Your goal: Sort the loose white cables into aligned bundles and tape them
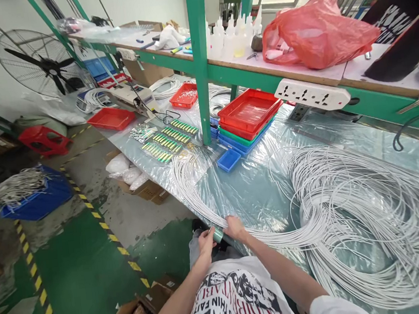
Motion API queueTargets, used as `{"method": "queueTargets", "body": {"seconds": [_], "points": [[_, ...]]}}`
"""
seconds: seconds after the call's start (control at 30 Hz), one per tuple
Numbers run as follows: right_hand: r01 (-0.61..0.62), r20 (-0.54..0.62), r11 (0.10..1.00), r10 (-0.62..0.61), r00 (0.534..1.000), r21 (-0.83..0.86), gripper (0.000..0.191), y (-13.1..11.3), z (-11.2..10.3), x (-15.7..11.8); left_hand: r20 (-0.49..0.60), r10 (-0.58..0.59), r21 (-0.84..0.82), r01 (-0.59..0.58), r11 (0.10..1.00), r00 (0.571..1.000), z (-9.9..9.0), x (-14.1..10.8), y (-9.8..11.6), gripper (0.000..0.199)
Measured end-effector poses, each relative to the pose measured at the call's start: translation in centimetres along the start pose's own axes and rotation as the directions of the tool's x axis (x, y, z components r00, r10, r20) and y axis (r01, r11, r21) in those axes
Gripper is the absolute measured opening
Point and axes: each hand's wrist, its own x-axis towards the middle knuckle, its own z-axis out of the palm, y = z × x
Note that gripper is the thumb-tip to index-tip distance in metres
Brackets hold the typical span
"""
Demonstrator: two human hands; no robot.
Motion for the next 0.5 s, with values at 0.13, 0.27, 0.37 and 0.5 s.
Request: {"method": "queueTargets", "body": {"seconds": [0.13, 0.27, 0.37, 0.5], "points": [[0.077, 0.068, 0.994, -0.082, 0.994, 0.075, 0.024, 0.5, -1.8, 0.2, 0.031, -0.117, -0.189, 0.12, 0.975, 0.993, -0.3, -0.1, 0.5, 0.039], [0.135, 0.116, 0.977, -0.156, 0.981, 0.166, 0.022, 0.5, -4.1, -0.1, 0.072, -0.13, -0.357, 0.147, 0.922, 0.989, -0.3, -0.1, 1.6, 0.033], [0.144, 0.159, 0.96, -0.186, 0.97, 0.241, 0.02, 0.6, -5.8, -0.5, 0.096, -0.121, -0.465, 0.152, 0.872, 0.988, 0.1, 0.1, 2.6, 0.035], [0.134, 0.2, 0.932, -0.21, 0.957, 0.338, 0.01, 0.8, -7.7, -0.8, 0.121, -0.093, -0.585, 0.147, 0.797, 0.988, 0.6, 1.2, 4.2, 0.044]]}}
